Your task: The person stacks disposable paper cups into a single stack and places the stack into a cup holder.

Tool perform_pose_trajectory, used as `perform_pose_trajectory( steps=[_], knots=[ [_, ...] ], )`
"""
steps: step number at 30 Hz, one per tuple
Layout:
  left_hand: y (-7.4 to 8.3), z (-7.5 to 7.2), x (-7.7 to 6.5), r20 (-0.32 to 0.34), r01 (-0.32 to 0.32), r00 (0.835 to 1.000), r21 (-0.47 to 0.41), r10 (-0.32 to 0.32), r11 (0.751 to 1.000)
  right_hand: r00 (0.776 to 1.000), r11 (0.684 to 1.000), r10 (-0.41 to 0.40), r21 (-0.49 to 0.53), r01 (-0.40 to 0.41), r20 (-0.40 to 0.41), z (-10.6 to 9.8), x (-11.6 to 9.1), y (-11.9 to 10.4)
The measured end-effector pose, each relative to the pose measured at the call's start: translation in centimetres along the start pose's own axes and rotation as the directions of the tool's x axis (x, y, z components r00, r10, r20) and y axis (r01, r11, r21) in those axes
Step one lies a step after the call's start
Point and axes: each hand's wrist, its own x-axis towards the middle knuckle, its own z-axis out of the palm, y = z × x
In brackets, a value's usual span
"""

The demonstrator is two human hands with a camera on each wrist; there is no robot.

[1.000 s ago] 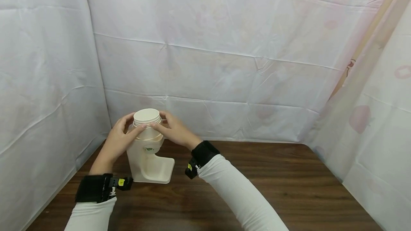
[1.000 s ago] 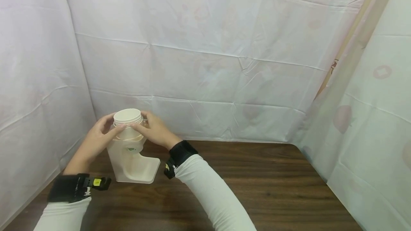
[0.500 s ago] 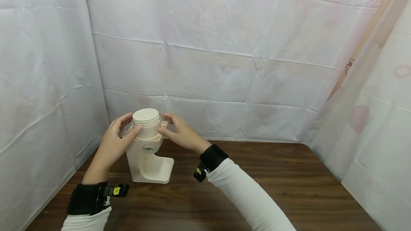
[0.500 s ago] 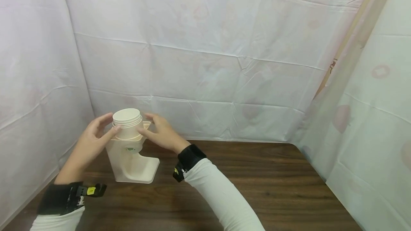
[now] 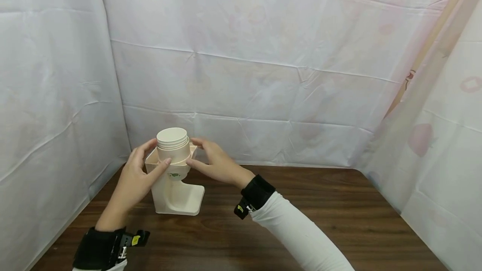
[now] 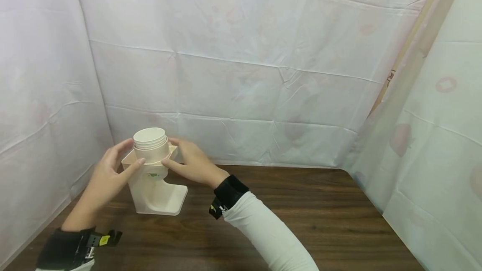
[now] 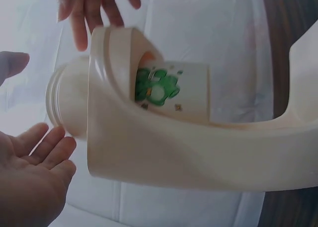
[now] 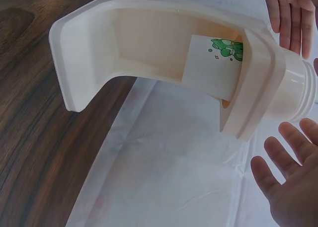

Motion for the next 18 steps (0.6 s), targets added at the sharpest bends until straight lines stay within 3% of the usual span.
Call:
perform_pose_trajectory(
  steps=[7, 18],
  knots=[
    [0.9, 0.5, -1.1, 0.028, -0.025, 0.999, 0.04, 0.024, 0.999, 0.999, 0.999, 0.035, -0.033, -0.035, 0.018, -1.2, -2.6, 0.5],
    [0.8, 1.9, -2.5, 0.056, -0.059, 0.997, -0.006, 0.06, 0.998, 0.995, 0.996, 0.078, -0.048, -0.076, 0.062, -1.5, -6.1, 1.9]
  ],
)
